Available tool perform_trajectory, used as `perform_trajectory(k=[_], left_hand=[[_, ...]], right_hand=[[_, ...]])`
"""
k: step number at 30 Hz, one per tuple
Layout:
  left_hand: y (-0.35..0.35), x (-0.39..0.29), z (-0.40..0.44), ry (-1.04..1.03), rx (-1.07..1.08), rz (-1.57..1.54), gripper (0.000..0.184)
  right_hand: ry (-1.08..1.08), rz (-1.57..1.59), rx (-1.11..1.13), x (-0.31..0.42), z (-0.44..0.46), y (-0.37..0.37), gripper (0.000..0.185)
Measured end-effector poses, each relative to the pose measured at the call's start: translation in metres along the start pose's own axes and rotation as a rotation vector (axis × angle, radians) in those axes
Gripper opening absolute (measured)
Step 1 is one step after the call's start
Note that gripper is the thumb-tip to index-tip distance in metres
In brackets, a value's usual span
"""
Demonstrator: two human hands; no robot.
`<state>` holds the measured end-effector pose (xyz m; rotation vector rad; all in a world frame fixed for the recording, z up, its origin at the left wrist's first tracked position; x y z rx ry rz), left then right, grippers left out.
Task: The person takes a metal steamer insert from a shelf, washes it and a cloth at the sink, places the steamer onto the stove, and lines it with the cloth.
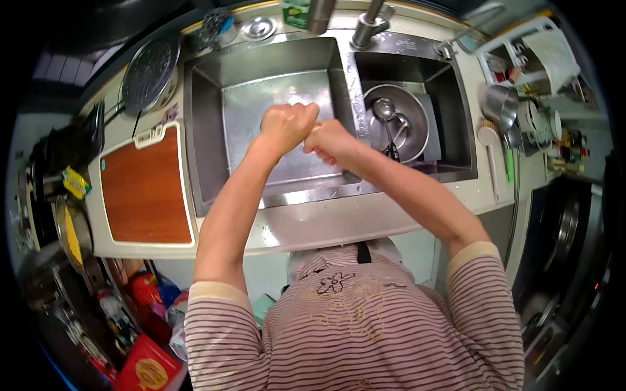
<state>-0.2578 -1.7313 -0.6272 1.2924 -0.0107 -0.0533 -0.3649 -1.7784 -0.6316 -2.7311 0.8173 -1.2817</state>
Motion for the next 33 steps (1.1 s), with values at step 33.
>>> perform_trajectory(k=[33], left_hand=[[0.14, -0.574, 0.253, -0.157, 0.266, -1.898, 0.016]], right_hand=[[1.225, -0.28, -1.206, -0.149, -0.581, 0.3, 0.031]])
Point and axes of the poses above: each hand's wrist, its own z-axis towards the middle knuckle, its own y-axis out of the back of the hand, x = y × z, the point moved 3 cm from there along z, towards the middle knuckle, and after that the axes turned 7 degrees about x, right-handed, at the moved point
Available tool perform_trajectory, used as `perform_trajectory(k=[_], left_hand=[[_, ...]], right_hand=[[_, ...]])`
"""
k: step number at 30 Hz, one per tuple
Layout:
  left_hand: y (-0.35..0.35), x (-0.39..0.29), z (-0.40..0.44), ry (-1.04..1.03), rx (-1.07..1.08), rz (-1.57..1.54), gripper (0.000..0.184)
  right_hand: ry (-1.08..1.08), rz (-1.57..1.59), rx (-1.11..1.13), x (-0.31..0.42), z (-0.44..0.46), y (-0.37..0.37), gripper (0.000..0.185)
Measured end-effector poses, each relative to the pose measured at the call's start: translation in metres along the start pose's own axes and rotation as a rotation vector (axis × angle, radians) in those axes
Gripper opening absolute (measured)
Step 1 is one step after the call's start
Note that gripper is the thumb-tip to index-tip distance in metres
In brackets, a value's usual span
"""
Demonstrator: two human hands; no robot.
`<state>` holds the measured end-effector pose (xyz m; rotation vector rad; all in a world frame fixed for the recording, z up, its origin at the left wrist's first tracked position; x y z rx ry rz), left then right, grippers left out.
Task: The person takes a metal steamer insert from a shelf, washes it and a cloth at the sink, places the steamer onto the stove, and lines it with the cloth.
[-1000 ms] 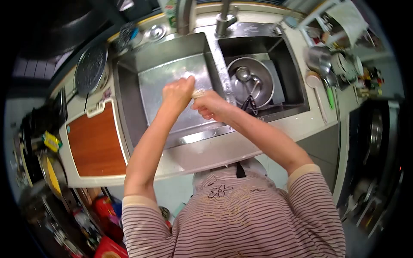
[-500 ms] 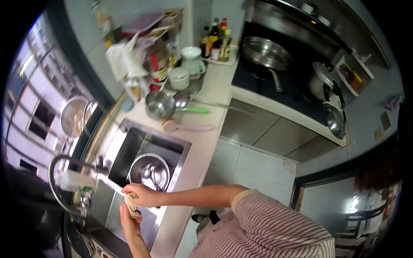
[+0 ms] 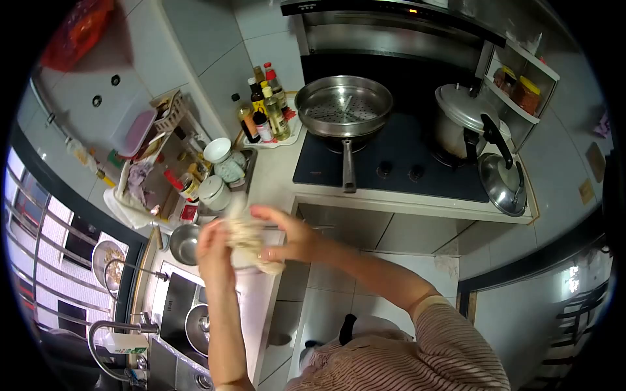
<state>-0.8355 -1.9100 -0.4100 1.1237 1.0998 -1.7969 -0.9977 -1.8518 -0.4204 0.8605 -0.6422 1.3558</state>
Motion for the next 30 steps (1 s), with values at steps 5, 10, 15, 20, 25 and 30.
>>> perform_trajectory(k=[5, 10, 15, 20, 25, 30], left_hand=[[-0.117, -0.006, 0.044, 0.026, 0.191, 0.354, 0.013], [-0.149, 0.013, 0.112, 0.032, 0.075, 0.036, 0.01], [-0.191, 0.017, 0.187, -0.182, 0.19, -0.09, 0.008], [-0.229, 0.022, 0.255, -0.378, 0.577, 0.068, 0.008], [-0.267, 0.048, 0.296, -0.093, 0.713, 0.016, 0.013], [-0.297, 0.071, 0.307, 0.068, 0.867, 0.257, 0.036]], right_hand=[[-0.13, -0.094, -0.067, 0.002, 0.01, 0.101, 0.02], [-0.255, -0.305, -0.162, 0.021, 0.017, 0.191, 0.027], [-0.065, -0.338, -0.183, 0.031, 0.06, 0.251, 0.025], [-0.078, 0.429, -0.386, 0.013, 0.125, 0.308, 0.021], [-0.12, 0.579, -0.512, -0.02, 0.152, 0.35, 0.02], [-0.249, 0.467, -0.485, -0.024, 0.169, 0.363, 0.022]])
Point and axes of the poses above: each hand's wrist, its own z-axis towards the middle knuckle, its own y-axis out of the back of the hand, x = y × z, the point moved 3 cm from there along z, towards the middle knuckle, and after that the axes turned 7 degrees about x, right-handed, at the moved point
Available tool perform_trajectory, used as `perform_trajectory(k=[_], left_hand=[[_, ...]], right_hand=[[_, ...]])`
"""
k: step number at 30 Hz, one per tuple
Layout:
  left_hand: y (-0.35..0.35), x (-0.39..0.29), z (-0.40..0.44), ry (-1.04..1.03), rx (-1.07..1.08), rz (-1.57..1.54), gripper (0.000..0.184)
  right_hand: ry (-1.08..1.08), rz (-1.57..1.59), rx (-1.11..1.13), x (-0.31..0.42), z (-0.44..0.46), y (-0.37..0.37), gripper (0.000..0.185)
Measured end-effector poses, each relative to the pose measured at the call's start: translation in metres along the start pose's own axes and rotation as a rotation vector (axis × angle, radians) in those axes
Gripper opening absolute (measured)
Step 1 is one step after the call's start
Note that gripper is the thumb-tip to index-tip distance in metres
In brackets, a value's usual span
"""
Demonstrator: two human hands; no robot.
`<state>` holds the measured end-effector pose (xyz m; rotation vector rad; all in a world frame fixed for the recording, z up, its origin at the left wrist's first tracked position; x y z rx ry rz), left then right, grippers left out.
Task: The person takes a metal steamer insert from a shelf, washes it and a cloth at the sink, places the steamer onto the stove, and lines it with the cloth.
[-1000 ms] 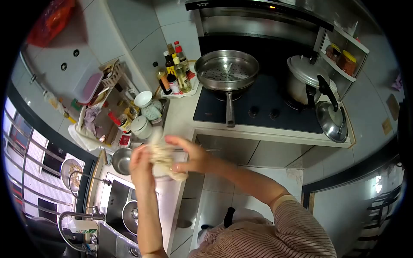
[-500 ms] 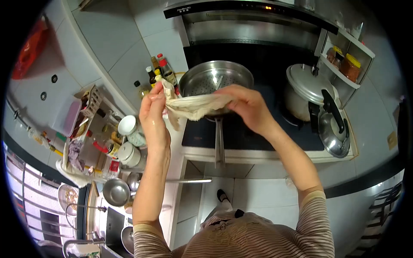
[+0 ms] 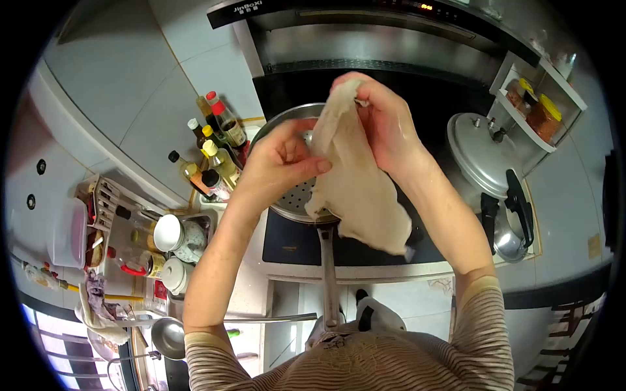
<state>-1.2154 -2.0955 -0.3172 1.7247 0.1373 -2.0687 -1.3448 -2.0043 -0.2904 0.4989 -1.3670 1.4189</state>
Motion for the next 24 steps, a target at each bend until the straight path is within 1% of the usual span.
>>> perform_trajectory(k=[3, 4, 7, 8, 9, 11, 13, 14, 15, 17, 18, 20, 21, 22, 24], left_hand=[[0.001, 0.016, 0.017, 0.068, -0.032, 0.113, 0.021], [0.003, 0.011, 0.025, -0.069, -0.028, 0.183, 0.016], [0.027, 0.017, 0.042, -0.05, -0.033, 0.317, 0.019], [0.03, 0.011, 0.043, 0.169, -0.034, 0.192, 0.022], [0.032, 0.006, 0.047, 0.225, -0.064, 0.174, 0.019], [0.047, 0.013, 0.066, 0.17, -0.165, 0.038, 0.015], [0.062, 0.016, 0.091, 0.069, -0.349, 0.002, 0.017], [0.066, 0.005, 0.1, 0.024, -0.398, 0.086, 0.016], [0.065, -0.01, 0.106, -0.087, -0.351, 0.124, 0.014], [0.064, -0.024, 0.112, -0.237, -0.293, 0.305, 0.01], [0.064, -0.02, 0.109, -0.187, -0.305, 0.391, 0.009], [0.06, -0.007, 0.091, -0.089, -0.323, 0.566, 0.009], [0.052, 0.001, 0.08, -0.182, -0.315, 0.739, 0.01], [0.044, 0.015, 0.067, -0.277, -0.304, 0.911, 0.013], [0.047, 0.064, 0.048, -0.134, -0.173, 1.005, 0.016]], right_hand=[[-0.036, -0.014, 0.156, 0.007, 0.019, 0.001, 0.022], [-0.001, -0.055, 0.176, 0.015, 0.022, 0.002, 0.025], [0.058, -0.005, 0.205, 0.038, 0.039, 0.021, 0.028], [0.124, -0.083, 0.263, 0.043, 0.051, 0.036, 0.031], [0.101, -0.362, 0.286, 0.055, 0.059, 0.05, 0.032], [-0.041, -0.392, 0.298, 0.051, 0.093, 0.085, 0.032], [0.079, -0.459, 0.093, 0.062, 0.108, 0.085, 0.031], [0.114, -0.405, 0.159, 0.069, 0.12, 0.096, 0.03], [0.074, -0.185, 0.103, 0.071, 0.122, 0.091, 0.027], [0.164, -0.213, 0.222, 0.08, 0.121, 0.092, 0.029], [0.211, -0.23, 0.237, 0.079, 0.117, 0.094, 0.029], [0.197, -0.363, 0.288, 0.065, 0.103, 0.105, 0.029], [0.19, -0.431, 0.312, 0.055, 0.095, 0.113, 0.029], [0.099, -0.408, 0.366, 0.038, 0.087, 0.121, 0.026], [-0.173, -0.445, 0.384, 0.0, 0.075, 0.143, 0.023]])
Point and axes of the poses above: each hand's wrist, its own z-axis towards the middle knuckle, its own y-axis out of the back of the hand, x = y × z, the point moved 3 cm from there along z, towards the middle knuckle, and after that the axes turned 7 degrees about x, right-handed, at the moved point
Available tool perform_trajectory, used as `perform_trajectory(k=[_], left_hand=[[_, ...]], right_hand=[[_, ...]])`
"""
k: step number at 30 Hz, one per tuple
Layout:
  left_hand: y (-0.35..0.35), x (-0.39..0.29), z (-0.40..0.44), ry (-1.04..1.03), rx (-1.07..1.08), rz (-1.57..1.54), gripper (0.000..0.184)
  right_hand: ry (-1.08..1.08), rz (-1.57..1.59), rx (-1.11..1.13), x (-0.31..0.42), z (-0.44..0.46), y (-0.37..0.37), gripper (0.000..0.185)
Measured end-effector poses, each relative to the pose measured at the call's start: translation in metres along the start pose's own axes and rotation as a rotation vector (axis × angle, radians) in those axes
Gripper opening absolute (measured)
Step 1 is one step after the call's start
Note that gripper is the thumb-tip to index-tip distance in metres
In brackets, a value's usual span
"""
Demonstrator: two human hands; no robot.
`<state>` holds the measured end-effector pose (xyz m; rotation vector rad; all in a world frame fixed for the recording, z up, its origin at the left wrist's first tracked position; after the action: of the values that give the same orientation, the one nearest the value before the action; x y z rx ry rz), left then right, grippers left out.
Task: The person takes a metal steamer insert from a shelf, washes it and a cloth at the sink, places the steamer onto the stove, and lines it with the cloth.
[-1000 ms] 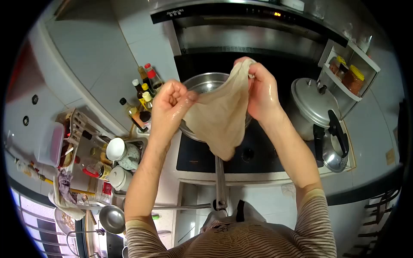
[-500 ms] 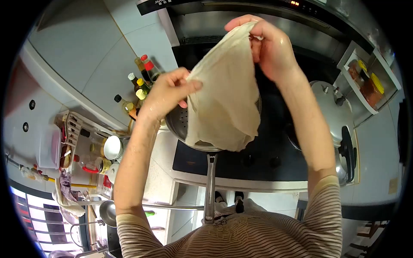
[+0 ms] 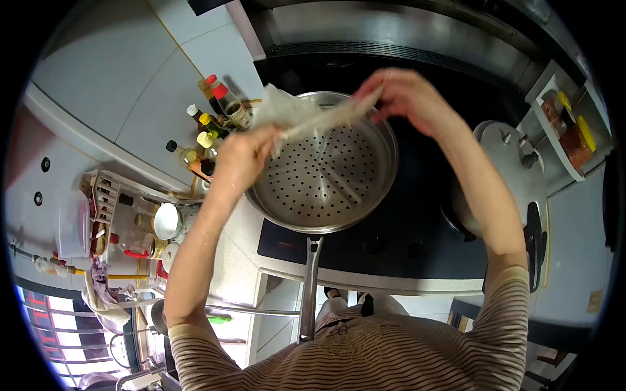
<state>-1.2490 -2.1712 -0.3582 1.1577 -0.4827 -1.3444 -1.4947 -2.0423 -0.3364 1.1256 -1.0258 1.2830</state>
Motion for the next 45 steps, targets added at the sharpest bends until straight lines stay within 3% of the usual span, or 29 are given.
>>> perform_trajectory(k=[1, 3, 5, 8, 12, 16, 18, 19, 21, 22, 25, 27, 28, 29, 32, 33, 35, 37, 38, 41, 42, 45], left_hand=[[-0.01, 0.003, -0.008, 0.072, 0.064, -0.012, 0.016], [-0.014, 0.008, -0.008, 0.168, 0.034, -0.124, 0.015], [-0.003, 0.012, 0.001, 0.143, -0.07, -0.013, 0.016], [0.02, -0.001, 0.02, 0.009, -0.184, 0.188, 0.021], [0.025, 0.016, 0.06, -0.058, -0.225, 0.376, 0.021], [0.055, 0.016, 0.094, -0.174, -0.407, 0.372, 0.021], [0.08, -0.015, 0.086, -0.16, -0.494, 0.229, 0.021], [0.077, -0.02, 0.074, -0.206, -0.462, 0.265, 0.022], [0.076, -0.029, 0.051, -0.301, -0.405, 0.338, 0.023], [0.068, -0.027, 0.037, -0.323, -0.309, 0.321, 0.023], [0.019, -0.007, -0.014, -0.23, 0.072, 0.182, 0.03], [-0.026, 0.018, -0.048, -0.037, 0.496, 0.035, 0.031], [-0.038, 0.02, -0.057, 0.091, 0.686, -0.009, 0.029], [-0.049, 0.02, -0.063, 0.222, 0.875, -0.055, 0.029], [-0.053, 0.02, -0.05, 0.192, 0.696, -0.164, 0.024], [-0.054, 0.021, -0.042, 0.175, 0.637, -0.19, 0.024], [-0.074, 0.028, -0.039, 0.173, 0.754, -0.102, 0.029], [-0.098, 0.031, -0.043, 0.16, 0.923, 0.021, 0.032], [-0.103, 0.03, -0.05, 0.089, 0.834, 0.194, 0.043], [-0.097, 0.018, -0.05, 0.227, 0.848, 0.337, 0.056], [-0.102, 0.025, -0.049, 0.299, 0.953, 0.462, 0.069], [-0.102, 0.029, -0.042, 0.313, 0.92, 0.484, 0.076]], right_hand=[[-0.144, -0.02, -0.017, -0.017, -0.002, -0.003, 0.023], [-0.15, 0.193, -0.059, -0.03, -0.001, -0.011, 0.022], [-0.061, 0.258, -0.162, -0.029, 0.004, -0.009, 0.021], [0.126, 0.242, -0.129, -0.01, 0.018, 0.004, 0.02], [0.083, -0.829, -0.193, 0.002, 0.041, -0.012, 0.025], [0.327, -0.921, -0.486, 0.042, 0.048, 0.002, 0.021], [0.291, -0.792, -0.442, 0.065, 0.038, 0.002, 0.02], [0.273, -0.749, -0.396, 0.068, 0.03, -0.002, 0.019], [0.462, -0.848, -0.204, 0.052, 0.016, -0.012, 0.018], [0.449, -1.095, -0.117, 0.043, 0.006, -0.022, 0.016], [0.063, -0.91, 0.141, -0.018, -0.019, -0.043, 0.016], [-0.334, -0.875, 0.44, -0.044, -0.031, -0.065, 0.024], [-0.327, -0.927, 0.572, -0.062, -0.038, -0.07, 0.028], [-0.387, -0.9, 0.566, -0.066, -0.036, -0.074, 0.028], [-0.535, -0.896, 0.621, -0.079, -0.014, -0.087, 0.034], [-0.408, -1.035, 0.598, -0.096, -0.006, -0.09, 0.038], [-0.143, -1.31, 0.542, -0.136, 0.007, -0.095, 0.047], [-0.18, -1.409, 0.637, -0.147, 0.023, -0.109, 0.055], [-0.2, -1.452, 0.686, -0.153, 0.031, -0.118, 0.06], [-0.18, -1.402, 0.617, -0.166, 0.064, -0.117, 0.067], [-0.216, -1.411, 0.615, -0.172, 0.076, -0.11, 0.08], [-0.332, -1.34, 0.488, -0.189, 0.092, -0.083, 0.091]])
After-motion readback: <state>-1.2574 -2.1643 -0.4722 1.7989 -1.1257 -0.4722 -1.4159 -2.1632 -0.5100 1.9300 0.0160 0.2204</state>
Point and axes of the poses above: each hand's wrist, its own z-axis towards the middle knuckle, its own y-axis out of the back of the hand, x = y × z, the point moved 3 cm from there along z, towards the middle knuckle, and after that the axes turned 7 degrees about x, right-handed, at the moved point
